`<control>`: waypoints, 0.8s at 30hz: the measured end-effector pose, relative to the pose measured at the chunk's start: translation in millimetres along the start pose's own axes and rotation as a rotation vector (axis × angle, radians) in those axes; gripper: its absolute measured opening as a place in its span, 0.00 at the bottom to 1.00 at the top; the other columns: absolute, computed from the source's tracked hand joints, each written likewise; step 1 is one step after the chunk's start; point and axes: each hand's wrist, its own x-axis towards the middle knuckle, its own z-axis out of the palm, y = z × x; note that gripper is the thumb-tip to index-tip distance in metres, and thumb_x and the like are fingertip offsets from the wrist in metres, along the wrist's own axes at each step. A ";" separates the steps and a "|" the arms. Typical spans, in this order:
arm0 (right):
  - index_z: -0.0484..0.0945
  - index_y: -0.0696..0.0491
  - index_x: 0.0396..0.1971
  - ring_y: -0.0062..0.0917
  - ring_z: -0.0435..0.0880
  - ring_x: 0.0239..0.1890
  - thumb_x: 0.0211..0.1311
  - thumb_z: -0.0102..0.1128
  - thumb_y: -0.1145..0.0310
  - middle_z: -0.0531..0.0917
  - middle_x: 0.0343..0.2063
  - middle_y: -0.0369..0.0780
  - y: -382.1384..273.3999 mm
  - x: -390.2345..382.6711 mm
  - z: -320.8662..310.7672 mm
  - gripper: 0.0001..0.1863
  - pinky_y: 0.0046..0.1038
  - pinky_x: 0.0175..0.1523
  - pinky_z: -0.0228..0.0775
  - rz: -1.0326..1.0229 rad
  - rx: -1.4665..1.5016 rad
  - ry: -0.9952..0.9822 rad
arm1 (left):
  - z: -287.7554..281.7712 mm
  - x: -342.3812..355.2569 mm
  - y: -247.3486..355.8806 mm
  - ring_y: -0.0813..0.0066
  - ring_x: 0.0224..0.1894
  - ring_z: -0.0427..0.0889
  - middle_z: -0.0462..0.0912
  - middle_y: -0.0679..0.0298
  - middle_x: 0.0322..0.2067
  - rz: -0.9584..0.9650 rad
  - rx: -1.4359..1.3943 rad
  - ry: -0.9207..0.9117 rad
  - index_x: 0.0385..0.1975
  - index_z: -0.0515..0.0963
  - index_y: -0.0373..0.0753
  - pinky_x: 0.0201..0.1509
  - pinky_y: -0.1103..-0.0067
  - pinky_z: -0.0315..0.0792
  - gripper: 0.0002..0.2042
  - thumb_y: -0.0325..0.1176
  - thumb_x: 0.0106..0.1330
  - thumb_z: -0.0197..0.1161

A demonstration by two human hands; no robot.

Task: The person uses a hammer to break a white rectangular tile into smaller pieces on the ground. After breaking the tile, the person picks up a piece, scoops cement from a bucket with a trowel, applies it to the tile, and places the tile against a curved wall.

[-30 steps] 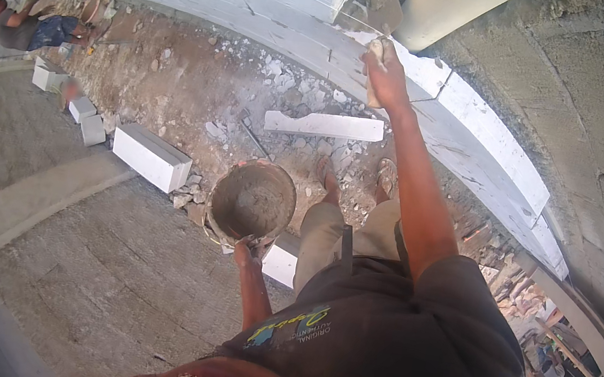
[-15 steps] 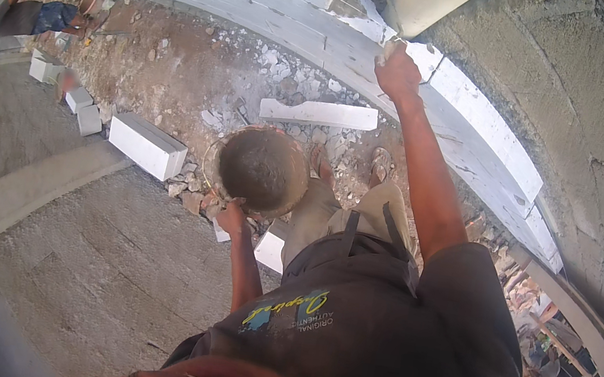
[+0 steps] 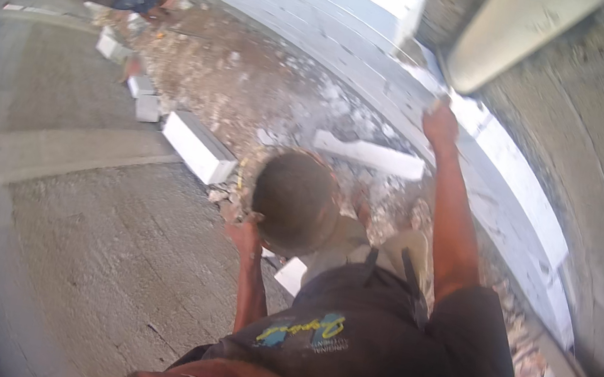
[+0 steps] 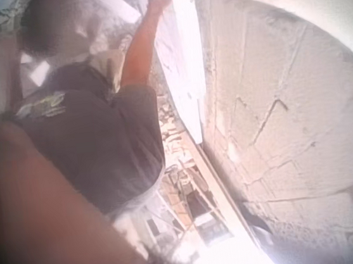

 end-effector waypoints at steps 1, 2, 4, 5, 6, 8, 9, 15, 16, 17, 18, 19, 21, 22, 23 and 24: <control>0.64 0.59 0.68 0.54 0.86 0.49 0.63 0.66 0.56 0.84 0.48 0.60 2.6 0.8 0.3 0.39 0.50 0.53 0.78 -0.093 0.100 0.029 | 1.7 -1.5 5.4 0.68 0.45 0.80 0.81 0.58 0.45 0.062 -0.117 0.020 0.52 0.78 0.28 0.53 0.71 0.75 0.24 0.18 0.49 0.65; 0.64 0.56 0.69 0.50 0.88 0.42 0.63 0.65 0.57 0.85 0.48 0.56 6.0 -3.3 -0.3 0.38 0.44 0.42 0.82 -0.212 0.220 0.005 | 0.5 2.6 12.7 0.67 0.46 0.80 0.82 0.56 0.47 -0.021 -0.015 0.049 0.53 0.79 0.27 0.54 0.71 0.75 0.25 0.20 0.50 0.67; 0.71 0.52 0.59 0.25 0.79 0.21 0.65 0.64 0.56 0.78 0.28 0.39 13.2 -22.5 -2.3 0.26 0.28 0.18 0.71 0.157 0.866 -0.351 | 4.0 7.5 29.1 0.64 0.49 0.81 0.83 0.56 0.50 -0.121 -0.089 0.025 0.54 0.80 0.27 0.57 0.72 0.74 0.26 0.21 0.50 0.68; 0.72 0.50 0.55 0.23 0.76 0.18 0.67 0.62 0.55 0.76 0.25 0.37 17.0 -39.4 -3.4 0.23 0.28 0.18 0.70 0.262 1.031 -0.395 | 5.9 8.3 38.6 0.64 0.50 0.81 0.84 0.57 0.50 -0.174 -0.123 -0.020 0.55 0.80 0.27 0.58 0.73 0.74 0.27 0.21 0.50 0.68; 0.74 0.49 0.52 0.22 0.73 0.15 0.68 0.60 0.53 0.73 0.21 0.35 21.6 -55.4 -7.8 0.19 0.28 0.17 0.68 0.400 1.207 -0.482 | 9.6 9.6 49.3 0.66 0.45 0.81 0.83 0.58 0.46 -0.123 -0.128 -0.036 0.52 0.81 0.28 0.53 0.73 0.74 0.24 0.21 0.51 0.67; 0.76 0.50 0.46 0.21 0.70 0.11 0.70 0.57 0.51 0.74 0.19 0.34 30.9 -92.2 -18.7 0.17 0.28 0.16 0.67 0.449 1.403 -0.595 | 16.1 8.5 72.4 0.71 0.35 0.80 0.83 0.61 0.37 -0.002 -0.152 -0.069 0.45 0.82 0.30 0.43 0.75 0.75 0.18 0.22 0.52 0.66; 0.76 0.50 0.45 0.21 0.71 0.11 0.70 0.57 0.52 0.74 0.19 0.34 34.8 -109.0 -25.8 0.17 0.28 0.16 0.66 0.503 1.396 -0.689 | 20.1 7.4 84.3 0.70 0.41 0.81 0.84 0.60 0.42 -0.055 -0.176 -0.086 0.50 0.81 0.30 0.48 0.75 0.75 0.21 0.21 0.53 0.65; 0.79 0.52 0.44 0.24 0.80 0.22 0.70 0.58 0.59 0.80 0.26 0.36 29.8 -182.7 -88.0 0.13 0.28 0.27 0.75 0.186 0.975 -0.840 | 46.3 13.1 141.1 0.70 0.53 0.82 0.85 0.60 0.51 0.060 -0.319 -0.240 0.57 0.80 0.29 0.60 0.75 0.74 0.27 0.18 0.52 0.60; 0.80 0.53 0.44 0.24 0.82 0.24 0.70 0.58 0.60 0.82 0.28 0.36 24.0 -190.6 -103.5 0.13 0.29 0.31 0.77 0.140 0.856 -0.842 | 50.2 15.8 146.6 0.70 0.54 0.82 0.85 0.61 0.51 0.046 -0.295 -0.271 0.57 0.81 0.29 0.60 0.75 0.74 0.27 0.18 0.52 0.59; 0.80 0.54 0.49 0.25 0.83 0.33 0.69 0.59 0.62 0.84 0.34 0.38 18.1 -195.1 -119.8 0.15 0.29 0.40 0.76 -0.035 0.772 -0.796 | 53.9 18.7 151.4 0.71 0.53 0.82 0.85 0.61 0.51 0.090 -0.256 -0.297 0.58 0.80 0.30 0.59 0.75 0.75 0.27 0.18 0.52 0.59; 0.80 0.56 0.53 0.26 0.84 0.42 0.69 0.60 0.63 0.86 0.41 0.39 10.0 -196.8 -135.0 0.18 0.29 0.50 0.76 -0.087 0.589 -0.732 | 57.8 19.9 155.1 0.70 0.53 0.82 0.86 0.61 0.51 0.153 -0.266 -0.310 0.58 0.81 0.31 0.59 0.74 0.75 0.27 0.18 0.52 0.59; 0.78 0.58 0.58 0.26 0.79 0.52 0.68 0.60 0.63 0.85 0.49 0.39 1.4 -192.3 -150.9 0.22 0.30 0.61 0.70 -0.148 0.392 -0.782 | 61.0 21.3 158.7 0.71 0.52 0.82 0.85 0.61 0.51 0.150 -0.302 -0.342 0.57 0.81 0.31 0.57 0.75 0.76 0.26 0.19 0.54 0.60; 0.79 0.58 0.52 0.29 0.81 0.45 0.70 0.58 0.62 0.85 0.42 0.42 -17.4 -190.4 -174.2 0.18 0.33 0.55 0.73 -0.496 0.210 -0.648 | 66.5 21.5 166.4 0.74 0.42 0.82 0.86 0.62 0.42 0.217 -0.340 -0.359 0.52 0.83 0.31 0.47 0.77 0.77 0.20 0.20 0.57 0.63; 0.79 0.58 0.49 0.31 0.81 0.42 0.71 0.57 0.61 0.85 0.40 0.43 -25.7 -182.2 -183.3 0.17 0.36 0.53 0.73 -0.443 0.108 -0.654 | 72.8 24.8 173.8 0.76 0.36 0.81 0.86 0.64 0.36 0.208 -0.228 -0.372 0.47 0.84 0.31 0.43 0.77 0.75 0.16 0.20 0.57 0.64; 0.79 0.58 0.46 0.33 0.82 0.39 0.72 0.56 0.60 0.85 0.37 0.45 -38.1 -178.3 -187.8 0.16 0.38 0.51 0.74 -0.508 0.088 -0.609 | 74.1 22.7 178.6 0.77 0.35 0.81 0.86 0.64 0.36 0.174 -0.231 -0.401 0.46 0.84 0.31 0.42 0.78 0.75 0.16 0.21 0.57 0.64; 0.79 0.59 0.44 0.37 0.83 0.37 0.72 0.55 0.60 0.85 0.36 0.47 -48.2 -173.6 -188.9 0.15 0.41 0.50 0.74 -0.398 -0.014 -0.617 | 78.8 23.3 185.6 0.77 0.34 0.81 0.86 0.65 0.35 0.202 -0.262 -0.419 0.45 0.84 0.31 0.41 0.78 0.74 0.15 0.21 0.57 0.64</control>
